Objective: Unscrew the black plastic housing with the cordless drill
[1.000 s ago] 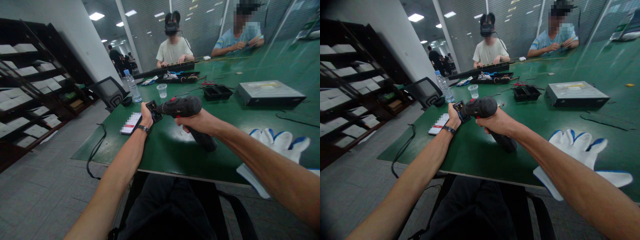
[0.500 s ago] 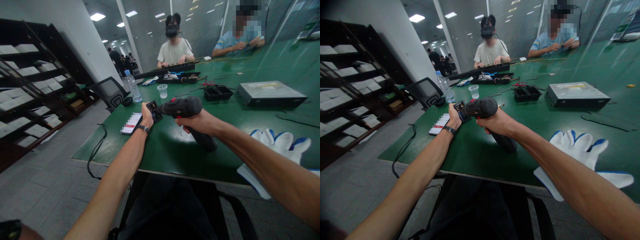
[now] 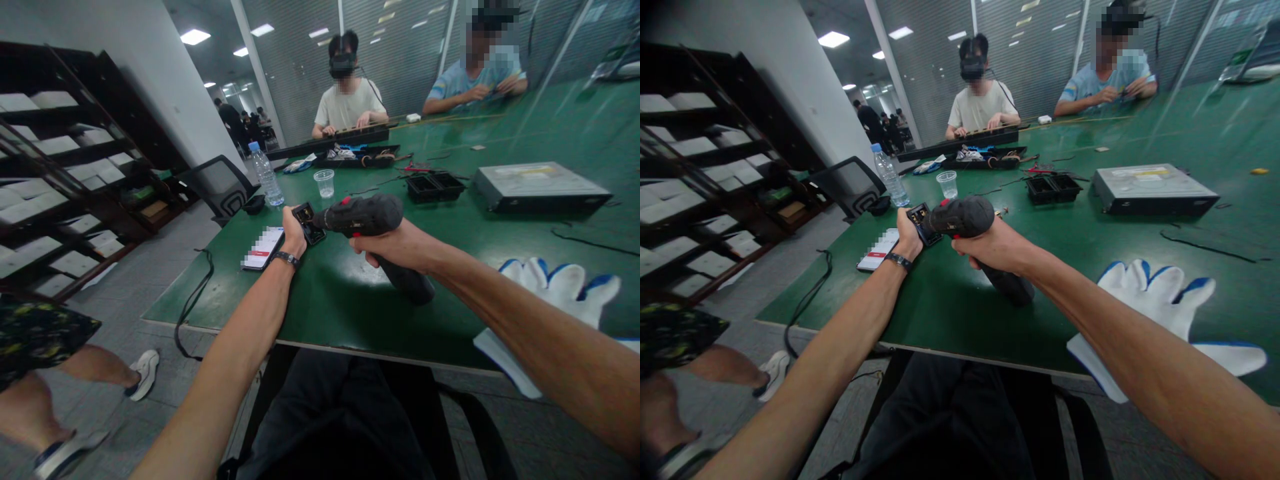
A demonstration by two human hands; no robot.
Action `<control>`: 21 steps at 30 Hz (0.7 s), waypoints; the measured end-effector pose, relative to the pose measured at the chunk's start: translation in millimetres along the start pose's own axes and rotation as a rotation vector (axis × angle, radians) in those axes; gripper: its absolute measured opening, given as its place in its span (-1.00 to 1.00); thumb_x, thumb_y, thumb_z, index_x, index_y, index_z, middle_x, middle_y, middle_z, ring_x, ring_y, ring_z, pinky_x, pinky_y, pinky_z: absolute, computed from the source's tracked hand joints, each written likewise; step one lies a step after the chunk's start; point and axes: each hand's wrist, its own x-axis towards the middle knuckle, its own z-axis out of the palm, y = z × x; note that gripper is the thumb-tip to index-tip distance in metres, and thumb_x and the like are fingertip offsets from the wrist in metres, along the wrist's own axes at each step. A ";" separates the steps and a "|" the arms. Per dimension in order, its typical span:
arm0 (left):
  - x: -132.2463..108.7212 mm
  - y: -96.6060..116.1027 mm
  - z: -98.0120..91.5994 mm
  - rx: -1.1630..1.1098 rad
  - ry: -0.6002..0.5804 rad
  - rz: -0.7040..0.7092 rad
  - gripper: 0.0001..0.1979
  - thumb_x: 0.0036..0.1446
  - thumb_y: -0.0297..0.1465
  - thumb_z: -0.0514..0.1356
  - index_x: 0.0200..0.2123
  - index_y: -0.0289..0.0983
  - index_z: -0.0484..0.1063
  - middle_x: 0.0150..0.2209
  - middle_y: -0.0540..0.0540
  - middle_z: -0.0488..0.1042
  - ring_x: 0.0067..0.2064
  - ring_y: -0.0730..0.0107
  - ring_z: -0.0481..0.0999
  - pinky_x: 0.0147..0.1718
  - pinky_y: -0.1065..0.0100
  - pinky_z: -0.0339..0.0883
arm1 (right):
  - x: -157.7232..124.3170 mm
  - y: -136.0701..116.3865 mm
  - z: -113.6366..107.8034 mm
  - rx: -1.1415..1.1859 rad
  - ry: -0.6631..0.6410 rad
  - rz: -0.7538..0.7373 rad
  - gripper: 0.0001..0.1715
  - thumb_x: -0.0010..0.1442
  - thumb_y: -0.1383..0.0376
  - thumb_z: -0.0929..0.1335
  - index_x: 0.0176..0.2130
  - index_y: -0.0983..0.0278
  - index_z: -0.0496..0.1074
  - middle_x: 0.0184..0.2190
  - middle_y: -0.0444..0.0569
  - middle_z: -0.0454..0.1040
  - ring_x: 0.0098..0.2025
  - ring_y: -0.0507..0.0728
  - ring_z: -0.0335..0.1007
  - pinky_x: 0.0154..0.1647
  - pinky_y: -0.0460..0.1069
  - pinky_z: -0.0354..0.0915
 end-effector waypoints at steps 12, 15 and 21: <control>-5.1 0.6 4.7 0.052 0.029 0.058 -0.65 0.39 -0.16 0.16 -0.41 -0.22 0.46 -0.50 -0.01 0.48 -0.51 0.36 0.46 -0.42 0.36 0.36 | 0.5 -1.3 -0.4 0.005 -0.009 0.001 -0.83 0.15 0.43 0.45 -0.43 0.23 0.45 -0.66 -0.18 0.41 -0.60 0.04 0.32 -0.53 -0.06 0.26; -5.9 0.9 5.4 0.044 0.042 0.053 -0.67 0.39 -0.16 0.16 -0.38 -0.22 0.46 -0.51 0.00 0.48 -0.51 0.35 0.46 -0.43 0.36 0.34 | 0.4 -1.1 0.0 0.013 -0.009 0.001 -0.81 0.15 0.43 0.46 -0.43 0.22 0.43 -0.65 -0.19 0.41 -0.60 0.03 0.32 -0.54 -0.06 0.25; -6.4 1.3 7.0 0.036 0.056 0.044 -0.67 0.37 -0.16 0.18 -0.38 -0.22 0.45 -0.51 0.01 0.49 -0.51 0.36 0.46 -0.42 0.37 0.34 | 0.8 2.8 -0.4 -0.047 0.002 0.002 -0.78 0.17 0.41 0.45 -0.47 0.22 0.43 -0.65 -0.14 0.44 -0.59 0.05 0.34 -0.51 -0.04 0.28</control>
